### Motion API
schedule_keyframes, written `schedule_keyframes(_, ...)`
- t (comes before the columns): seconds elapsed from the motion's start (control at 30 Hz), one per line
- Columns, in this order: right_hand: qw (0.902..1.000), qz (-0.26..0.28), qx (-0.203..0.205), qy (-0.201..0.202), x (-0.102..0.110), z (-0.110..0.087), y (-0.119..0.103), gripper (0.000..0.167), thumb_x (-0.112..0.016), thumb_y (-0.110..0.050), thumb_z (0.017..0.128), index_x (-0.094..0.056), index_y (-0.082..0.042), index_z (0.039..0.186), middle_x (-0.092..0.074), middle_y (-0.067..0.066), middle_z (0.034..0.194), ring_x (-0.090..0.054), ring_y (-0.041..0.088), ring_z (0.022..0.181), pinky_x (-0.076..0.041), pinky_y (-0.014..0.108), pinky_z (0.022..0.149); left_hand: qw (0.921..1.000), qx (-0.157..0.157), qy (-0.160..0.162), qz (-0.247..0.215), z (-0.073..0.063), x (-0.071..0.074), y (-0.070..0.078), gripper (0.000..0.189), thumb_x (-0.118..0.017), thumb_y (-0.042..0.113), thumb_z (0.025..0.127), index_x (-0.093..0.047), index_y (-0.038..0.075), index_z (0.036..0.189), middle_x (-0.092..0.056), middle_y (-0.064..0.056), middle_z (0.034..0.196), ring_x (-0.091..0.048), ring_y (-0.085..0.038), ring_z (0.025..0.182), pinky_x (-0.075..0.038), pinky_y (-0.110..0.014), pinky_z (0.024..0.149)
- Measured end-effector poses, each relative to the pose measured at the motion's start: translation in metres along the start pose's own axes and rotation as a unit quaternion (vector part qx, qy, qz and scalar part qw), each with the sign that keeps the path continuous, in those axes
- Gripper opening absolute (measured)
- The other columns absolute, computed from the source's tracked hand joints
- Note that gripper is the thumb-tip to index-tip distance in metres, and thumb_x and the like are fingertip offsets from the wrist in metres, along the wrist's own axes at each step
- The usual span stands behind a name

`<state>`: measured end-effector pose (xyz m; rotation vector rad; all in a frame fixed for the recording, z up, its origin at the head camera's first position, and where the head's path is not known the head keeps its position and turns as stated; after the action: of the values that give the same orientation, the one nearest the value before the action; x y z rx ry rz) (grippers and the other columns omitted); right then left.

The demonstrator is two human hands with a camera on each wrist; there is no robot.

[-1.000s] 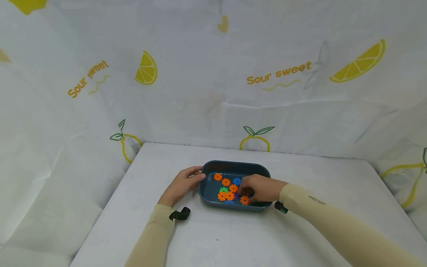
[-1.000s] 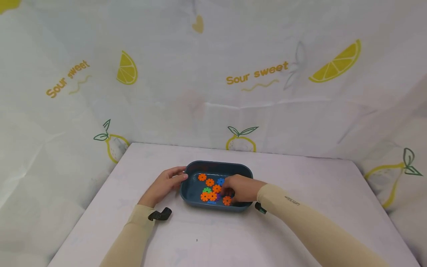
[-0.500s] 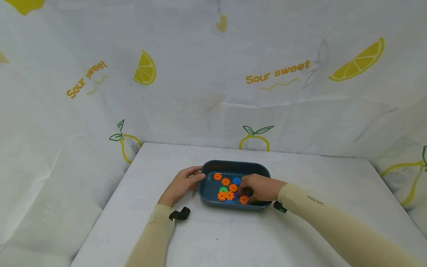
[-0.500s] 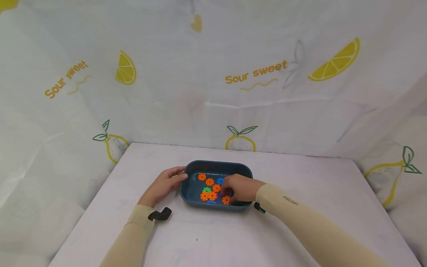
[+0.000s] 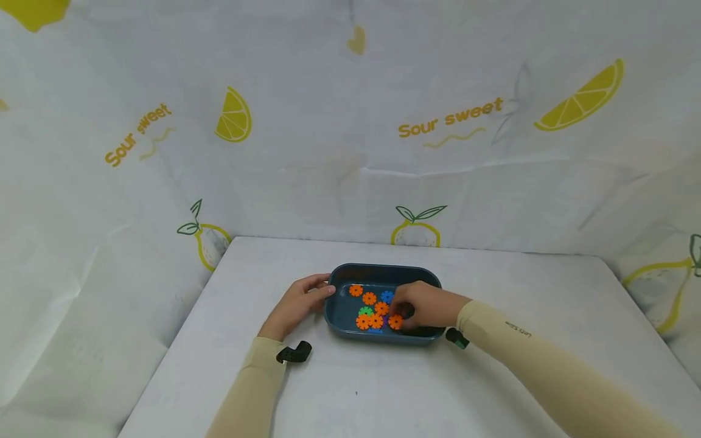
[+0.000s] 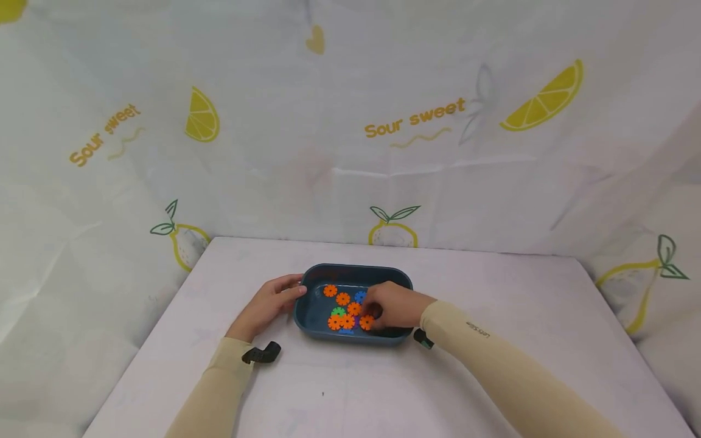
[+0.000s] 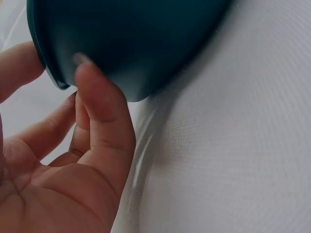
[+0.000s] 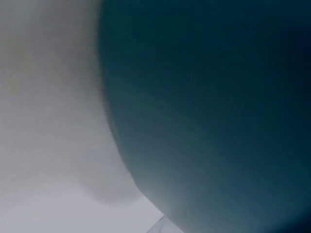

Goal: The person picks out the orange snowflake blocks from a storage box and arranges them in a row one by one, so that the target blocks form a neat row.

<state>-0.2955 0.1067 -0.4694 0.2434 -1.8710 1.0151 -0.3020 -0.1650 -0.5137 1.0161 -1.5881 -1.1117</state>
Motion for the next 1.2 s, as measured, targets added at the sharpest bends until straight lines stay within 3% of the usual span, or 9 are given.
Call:
schedule_keyframes(0.37, 0.9945, 0.071, -0.003, 0.077, 0.016, -0.021, 0.003, 0.025, -0.084, -0.017, 0.094, -0.080, -0.023, 0.118, -0.071, -0.008, 0.117, -0.066, 0.010, 0.099, -0.060, 0.027, 0.089, 0.9983, 0.010, -0.023, -0.053, 0.001, -0.002, -0.005, 0.060, -0.077, 0.040, 0.102, -0.060, 0.016, 0.154, -0.068, -0.014, 0.127, -0.069, -0.022, 0.106, -0.062, -0.032, 0.093)
schedule_keyframes(0.53, 0.9858, 0.113, 0.001, 0.125, 0.024, -0.039, 0.007, 0.025, -0.082, -0.017, 0.096, -0.079, -0.027, 0.119, -0.072, -0.009, 0.117, -0.069, 0.016, 0.103, -0.061, 0.033, 0.093, 0.9946, 0.011, -0.037, -0.096, 0.003, -0.004, -0.007, 0.061, -0.077, 0.034, 0.102, -0.057, 0.014, 0.156, -0.069, -0.015, 0.123, -0.070, -0.020, 0.100, -0.062, -0.031, 0.090)
schedule_keyframes(0.77, 0.9724, 0.137, -0.020, 0.187, 0.034, -0.067, 0.015, 0.029, -0.083, -0.018, 0.096, -0.077, -0.029, 0.121, -0.073, -0.012, 0.114, -0.068, 0.013, 0.102, -0.061, 0.034, 0.093, 0.9910, 0.009, -0.044, -0.126, 0.005, -0.007, -0.009, 0.059, -0.076, 0.028, 0.103, -0.055, 0.013, 0.157, -0.070, -0.013, 0.121, -0.070, -0.017, 0.096, -0.063, -0.030, 0.085)
schedule_keyframes(1.03, 0.9593, 0.117, -0.037, 0.254, 0.043, -0.107, 0.033, 0.027, -0.086, -0.020, 0.095, -0.077, -0.031, 0.119, -0.073, -0.013, 0.114, -0.069, 0.012, 0.100, -0.059, 0.028, 0.094, 0.9908, 0.011, -0.044, -0.127, 0.006, -0.009, -0.009, 0.057, -0.075, 0.029, 0.104, -0.055, 0.016, 0.156, -0.069, -0.005, 0.113, -0.058, -0.016, 0.080, -0.055, -0.025, 0.071)
schedule_keyframes(1.2, 0.9517, 0.102, -0.073, 0.280, 0.042, -0.129, 0.053, 0.028, -0.086, -0.016, 0.094, -0.078, -0.030, 0.118, -0.074, -0.012, 0.114, -0.069, 0.012, 0.099, -0.061, 0.034, 0.095, 0.9905, 0.014, -0.041, -0.130, 0.002, -0.007, -0.013, 0.057, -0.074, 0.028, 0.105, -0.054, 0.016, 0.157, -0.066, -0.002, 0.107, -0.055, -0.016, 0.077, -0.052, -0.025, 0.069)
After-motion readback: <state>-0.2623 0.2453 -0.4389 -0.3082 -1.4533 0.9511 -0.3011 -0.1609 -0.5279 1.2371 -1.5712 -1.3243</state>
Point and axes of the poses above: each hand's wrist, its own z-axis towards the middle knuckle, its own x-axis out of the back of the hand, y = z × x, the point moved 7 cm from there along z, towards the middle knuckle
